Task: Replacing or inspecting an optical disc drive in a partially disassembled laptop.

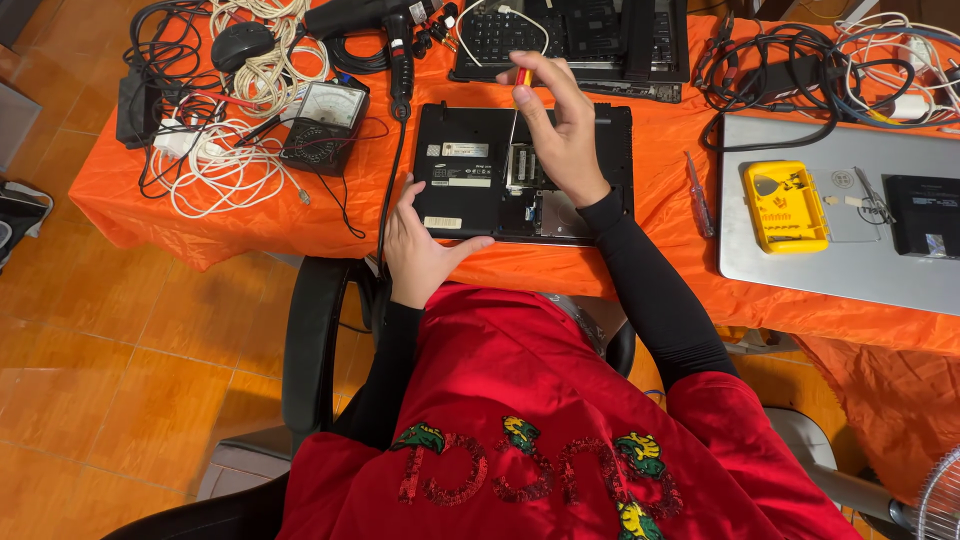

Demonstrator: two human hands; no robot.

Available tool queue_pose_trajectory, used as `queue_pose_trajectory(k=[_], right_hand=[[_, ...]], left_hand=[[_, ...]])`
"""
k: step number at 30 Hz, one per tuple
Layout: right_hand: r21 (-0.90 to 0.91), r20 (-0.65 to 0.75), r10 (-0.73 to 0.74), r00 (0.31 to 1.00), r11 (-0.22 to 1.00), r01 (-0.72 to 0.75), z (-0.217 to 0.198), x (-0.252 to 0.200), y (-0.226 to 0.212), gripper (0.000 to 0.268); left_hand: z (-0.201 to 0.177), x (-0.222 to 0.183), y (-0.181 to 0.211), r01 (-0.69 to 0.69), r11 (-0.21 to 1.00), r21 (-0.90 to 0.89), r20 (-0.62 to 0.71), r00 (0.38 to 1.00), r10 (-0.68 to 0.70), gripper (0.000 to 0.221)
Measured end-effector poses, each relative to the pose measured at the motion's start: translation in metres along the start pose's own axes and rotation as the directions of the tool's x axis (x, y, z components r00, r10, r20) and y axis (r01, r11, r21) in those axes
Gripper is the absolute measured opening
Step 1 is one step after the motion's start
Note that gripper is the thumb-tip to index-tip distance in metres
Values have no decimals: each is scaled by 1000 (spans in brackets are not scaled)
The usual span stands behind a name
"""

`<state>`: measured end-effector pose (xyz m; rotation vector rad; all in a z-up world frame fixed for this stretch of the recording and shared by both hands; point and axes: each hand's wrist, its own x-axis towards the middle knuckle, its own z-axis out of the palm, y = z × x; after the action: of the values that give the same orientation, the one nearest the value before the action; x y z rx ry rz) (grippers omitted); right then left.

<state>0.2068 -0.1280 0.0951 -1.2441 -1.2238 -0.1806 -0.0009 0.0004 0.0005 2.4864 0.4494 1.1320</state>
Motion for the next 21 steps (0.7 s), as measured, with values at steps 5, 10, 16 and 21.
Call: queue_pose_trajectory(k=[5, 10, 16, 21], right_hand=[[-40, -15, 7, 1000, 999, -8, 0, -1, 4, 30], [-41, -27, 16, 1000, 999, -17, 0, -3, 8, 31], [6, -25, 8, 1000, 1000, -8, 0, -4, 12, 37], [-26, -23, 0, 1000, 1000, 0, 0, -3, 11, 39]], left_hand=[[0, 0, 0, 9, 1000, -1, 7, 1000, -9, 111], [0, 1, 0, 25, 999, -21, 15, 1000, -25, 113], [1, 0, -1, 23, 999, -49, 15, 1000, -22, 113], [0, 1, 1, 35, 997, -61, 22, 999, -34, 113]])
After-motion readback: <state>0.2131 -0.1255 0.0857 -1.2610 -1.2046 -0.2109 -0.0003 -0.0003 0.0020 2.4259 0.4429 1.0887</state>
